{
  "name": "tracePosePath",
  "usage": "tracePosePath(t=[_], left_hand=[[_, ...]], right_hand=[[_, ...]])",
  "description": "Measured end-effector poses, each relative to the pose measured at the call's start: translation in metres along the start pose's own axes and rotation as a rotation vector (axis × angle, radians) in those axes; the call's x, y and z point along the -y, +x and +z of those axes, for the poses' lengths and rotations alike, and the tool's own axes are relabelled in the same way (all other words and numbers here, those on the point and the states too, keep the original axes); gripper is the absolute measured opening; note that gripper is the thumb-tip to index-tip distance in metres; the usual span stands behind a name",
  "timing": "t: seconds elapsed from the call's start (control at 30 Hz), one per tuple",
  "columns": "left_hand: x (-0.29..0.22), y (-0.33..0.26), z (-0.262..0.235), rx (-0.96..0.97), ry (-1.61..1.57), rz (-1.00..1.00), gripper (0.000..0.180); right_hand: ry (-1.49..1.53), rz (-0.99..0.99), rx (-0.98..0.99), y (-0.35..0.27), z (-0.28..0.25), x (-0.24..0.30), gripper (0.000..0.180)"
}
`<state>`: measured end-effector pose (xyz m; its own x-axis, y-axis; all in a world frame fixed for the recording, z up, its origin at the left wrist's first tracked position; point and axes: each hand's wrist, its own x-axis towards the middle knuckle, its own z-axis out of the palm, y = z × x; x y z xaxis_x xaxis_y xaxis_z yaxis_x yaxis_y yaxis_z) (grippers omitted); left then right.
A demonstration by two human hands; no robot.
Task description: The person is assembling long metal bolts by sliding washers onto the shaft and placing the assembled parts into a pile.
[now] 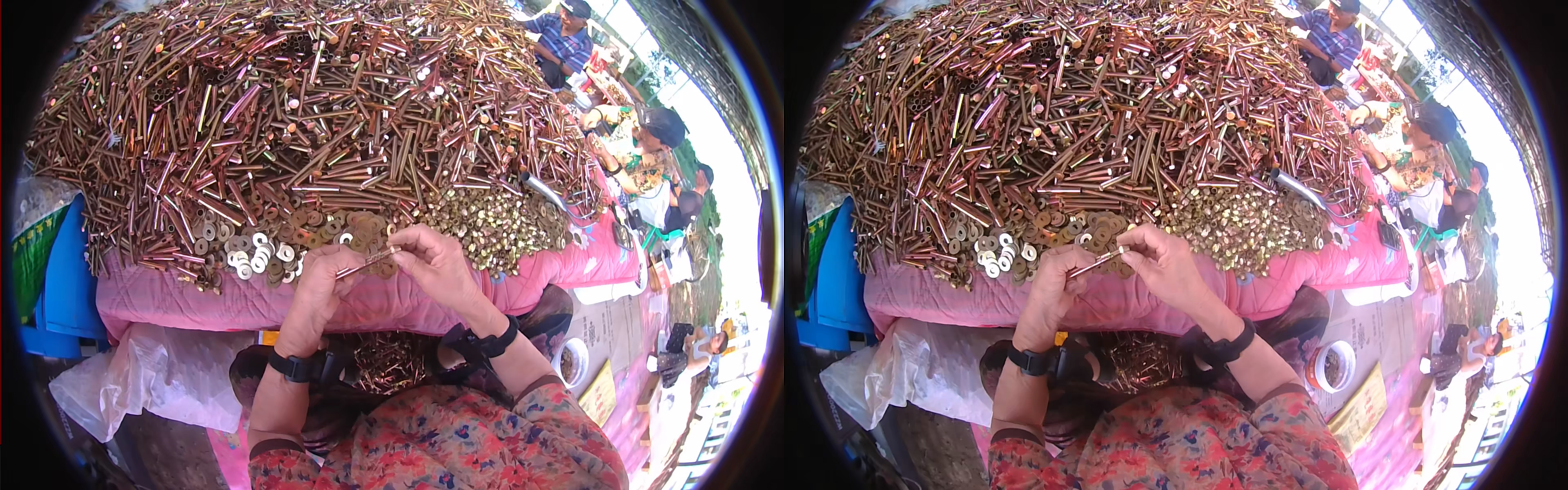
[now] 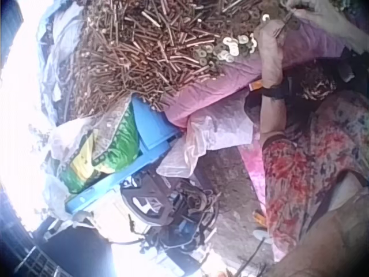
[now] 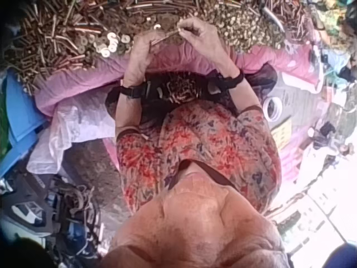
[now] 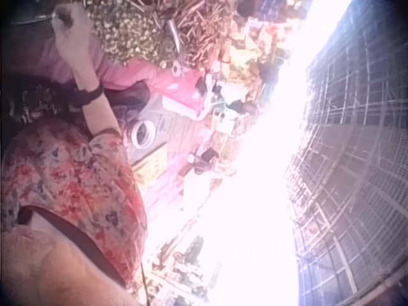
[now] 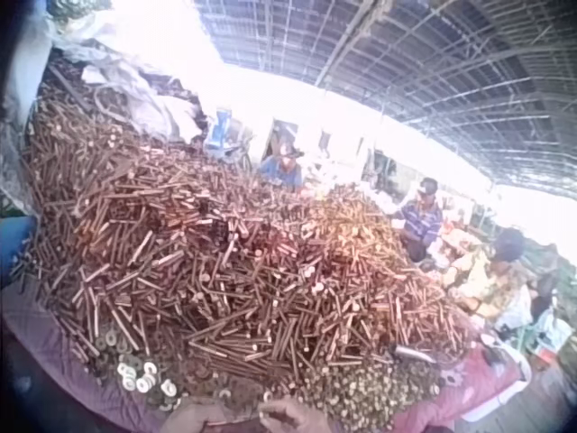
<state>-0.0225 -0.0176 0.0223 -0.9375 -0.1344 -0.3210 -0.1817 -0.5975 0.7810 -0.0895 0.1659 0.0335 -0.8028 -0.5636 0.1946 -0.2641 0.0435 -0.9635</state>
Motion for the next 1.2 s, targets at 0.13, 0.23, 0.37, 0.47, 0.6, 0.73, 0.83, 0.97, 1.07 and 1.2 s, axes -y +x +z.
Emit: tracePosePath(t=[0.13,0.23,0.37,0.47,0.6,0.73,0.83,0.97,1.07,1.2], left_hand=[[0.002,-0.006,-0.002,0.020,0.077,0.001,0.007],[0.003,-0.009,-0.003,0.043,0.166,0.104,0.007],[0.007,-0.013,-0.002,0.042,0.305,0.281,0.009],[0.000,-0.009,-0.004,0.063,0.145,0.112,0.010],[0.002,-0.006,-0.007,0.110,-0.050,-0.085,0.006],[-0.002,-0.010,-0.006,0.102,0.030,-0.005,0.006],[0.002,-0.009,-0.006,0.072,0.189,0.134,0.009],[0.001,-0.014,-0.003,0.053,0.364,0.229,0.009],[0.004,-0.007,-0.003,0.068,0.321,0.169,0.008],[0.007,-0.007,-0.008,0.118,0.223,0.117,0.004]], right_hand=[[-0.087,0.012,0.051,-0.007,-0.002,0.002,0.014],[-0.154,0.017,0.083,-0.010,-0.002,0.002,0.014],[-0.012,0.130,0.116,-0.008,0.000,0.012,0.010],[-0.131,-0.030,0.108,-0.008,-0.002,0.016,0.009],[-0.248,-0.166,0.076,-0.008,-0.001,0.025,0.009],[-0.228,-0.097,0.037,-0.010,0.003,0.017,0.009],[-0.377,-0.025,0.100,-0.008,-0.002,0.010,0.020],[-0.087,0.354,0.152,-0.009,-0.001,0.011,0.029],[-0.277,-0.002,0.060,-0.011,0.002,0.013,0.034],[-0.277,0.114,0.089,-0.008,-0.005,0.009,0.024]])
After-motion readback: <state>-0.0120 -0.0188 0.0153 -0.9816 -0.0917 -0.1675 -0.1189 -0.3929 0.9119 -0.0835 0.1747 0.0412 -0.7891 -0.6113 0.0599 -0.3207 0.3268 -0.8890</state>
